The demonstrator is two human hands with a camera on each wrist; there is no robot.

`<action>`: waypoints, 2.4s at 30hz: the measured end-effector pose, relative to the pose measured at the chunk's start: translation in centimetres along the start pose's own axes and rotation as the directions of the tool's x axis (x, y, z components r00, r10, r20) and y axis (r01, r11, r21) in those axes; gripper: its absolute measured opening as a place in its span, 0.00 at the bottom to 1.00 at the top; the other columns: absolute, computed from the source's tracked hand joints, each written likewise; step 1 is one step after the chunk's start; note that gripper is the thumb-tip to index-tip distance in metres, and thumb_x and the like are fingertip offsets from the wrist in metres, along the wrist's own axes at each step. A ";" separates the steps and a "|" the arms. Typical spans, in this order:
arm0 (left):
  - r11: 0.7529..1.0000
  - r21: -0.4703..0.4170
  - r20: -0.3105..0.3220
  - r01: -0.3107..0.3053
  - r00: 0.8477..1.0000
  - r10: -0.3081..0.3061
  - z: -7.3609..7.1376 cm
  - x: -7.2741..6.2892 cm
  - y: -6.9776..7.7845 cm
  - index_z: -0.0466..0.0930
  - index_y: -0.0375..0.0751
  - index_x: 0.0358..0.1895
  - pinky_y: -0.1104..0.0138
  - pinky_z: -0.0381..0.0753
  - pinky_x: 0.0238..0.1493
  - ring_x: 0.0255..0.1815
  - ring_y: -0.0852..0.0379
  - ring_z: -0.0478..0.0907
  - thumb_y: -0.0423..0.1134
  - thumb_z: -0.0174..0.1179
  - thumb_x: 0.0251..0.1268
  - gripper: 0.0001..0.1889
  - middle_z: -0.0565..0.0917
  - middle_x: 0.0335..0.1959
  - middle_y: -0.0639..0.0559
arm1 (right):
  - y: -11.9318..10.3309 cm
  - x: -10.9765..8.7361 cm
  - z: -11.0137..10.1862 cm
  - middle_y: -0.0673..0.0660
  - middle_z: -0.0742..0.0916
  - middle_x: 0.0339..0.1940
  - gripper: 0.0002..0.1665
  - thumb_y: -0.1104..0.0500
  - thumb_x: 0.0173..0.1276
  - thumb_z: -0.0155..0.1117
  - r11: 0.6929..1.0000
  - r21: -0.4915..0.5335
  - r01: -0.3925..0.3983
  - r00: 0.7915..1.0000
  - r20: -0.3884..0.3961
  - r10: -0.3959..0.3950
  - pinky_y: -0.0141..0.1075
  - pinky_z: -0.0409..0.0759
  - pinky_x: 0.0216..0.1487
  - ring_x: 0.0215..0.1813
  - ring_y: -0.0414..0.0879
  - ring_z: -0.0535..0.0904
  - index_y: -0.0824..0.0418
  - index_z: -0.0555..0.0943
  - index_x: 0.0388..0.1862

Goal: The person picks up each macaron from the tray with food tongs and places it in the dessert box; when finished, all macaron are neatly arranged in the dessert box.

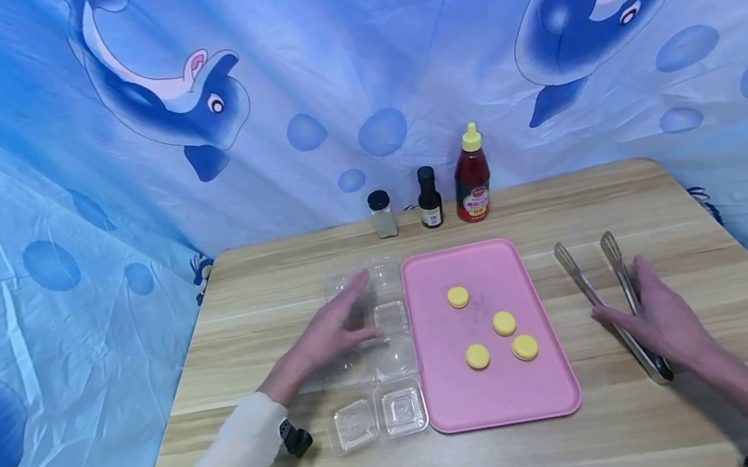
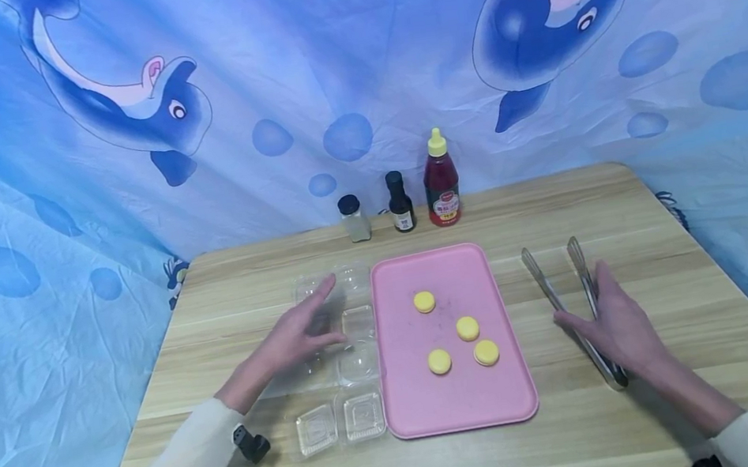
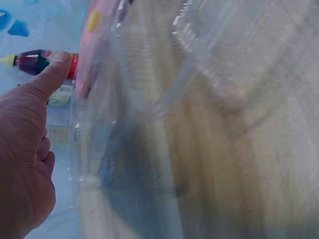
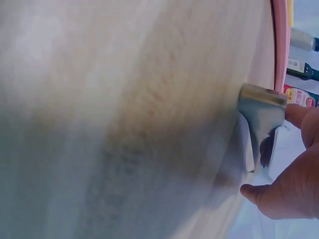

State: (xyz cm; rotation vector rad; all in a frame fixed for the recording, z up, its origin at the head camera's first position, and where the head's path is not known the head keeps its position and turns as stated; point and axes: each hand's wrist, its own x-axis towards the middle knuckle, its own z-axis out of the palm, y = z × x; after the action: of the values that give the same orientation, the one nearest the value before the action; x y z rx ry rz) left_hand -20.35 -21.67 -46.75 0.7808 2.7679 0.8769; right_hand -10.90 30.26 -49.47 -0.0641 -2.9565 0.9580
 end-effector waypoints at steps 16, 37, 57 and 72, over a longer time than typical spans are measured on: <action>0.990 0.089 0.015 -0.110 0.994 0.109 1.4 0.4 0.0 0.60 0.40 0.84 0.48 0.61 0.82 0.81 0.42 0.63 0.53 0.77 0.62 0.51 0.65 0.82 0.40 | -0.1 -0.1 0.4 0.60 0.77 0.24 0.44 0.45 0.67 0.79 1.000 -0.004 0.029 0.991 -0.133 -0.030 0.42 0.68 0.24 0.28 0.56 0.75 0.74 0.72 0.65; 0.985 0.133 0.007 -0.113 0.994 0.113 1.6 0.4 -0.1 0.64 0.41 0.82 0.48 0.64 0.81 0.79 0.43 0.68 0.53 0.75 0.65 0.47 0.70 0.79 0.41 | -1.5 0.2 0.0 0.79 0.87 0.50 0.40 0.60 0.59 0.83 0.990 0.028 0.140 0.960 -0.249 -0.129 0.38 0.74 0.33 0.39 0.64 0.83 0.73 0.79 0.68; 0.986 0.137 0.007 -0.097 0.995 0.096 1.6 0.4 -0.2 0.66 0.43 0.82 0.49 0.64 0.81 0.79 0.43 0.68 0.54 0.75 0.65 0.46 0.71 0.79 0.42 | -8.9 1.4 1.7 0.65 0.90 0.53 0.42 0.60 0.60 0.85 0.955 0.170 0.245 0.961 0.091 -0.262 0.34 0.74 0.29 0.35 0.51 0.76 0.63 0.79 0.73; 0.986 0.130 0.017 -0.107 0.994 0.106 1.5 0.6 0.0 0.66 0.41 0.81 0.50 0.64 0.81 0.79 0.43 0.68 0.53 0.76 0.65 0.46 0.71 0.79 0.41 | -10.5 1.9 3.6 0.56 0.84 0.37 0.38 0.62 0.64 0.81 0.961 0.168 0.220 0.944 0.212 -0.253 0.32 0.71 0.18 0.26 0.45 0.71 0.66 0.80 0.72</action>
State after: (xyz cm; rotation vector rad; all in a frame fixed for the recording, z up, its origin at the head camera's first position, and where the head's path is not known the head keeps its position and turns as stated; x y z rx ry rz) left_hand -20.44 -20.58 -48.00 0.9593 2.8206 0.7117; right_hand -13.29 19.79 -46.18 0.4274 -2.9908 1.2089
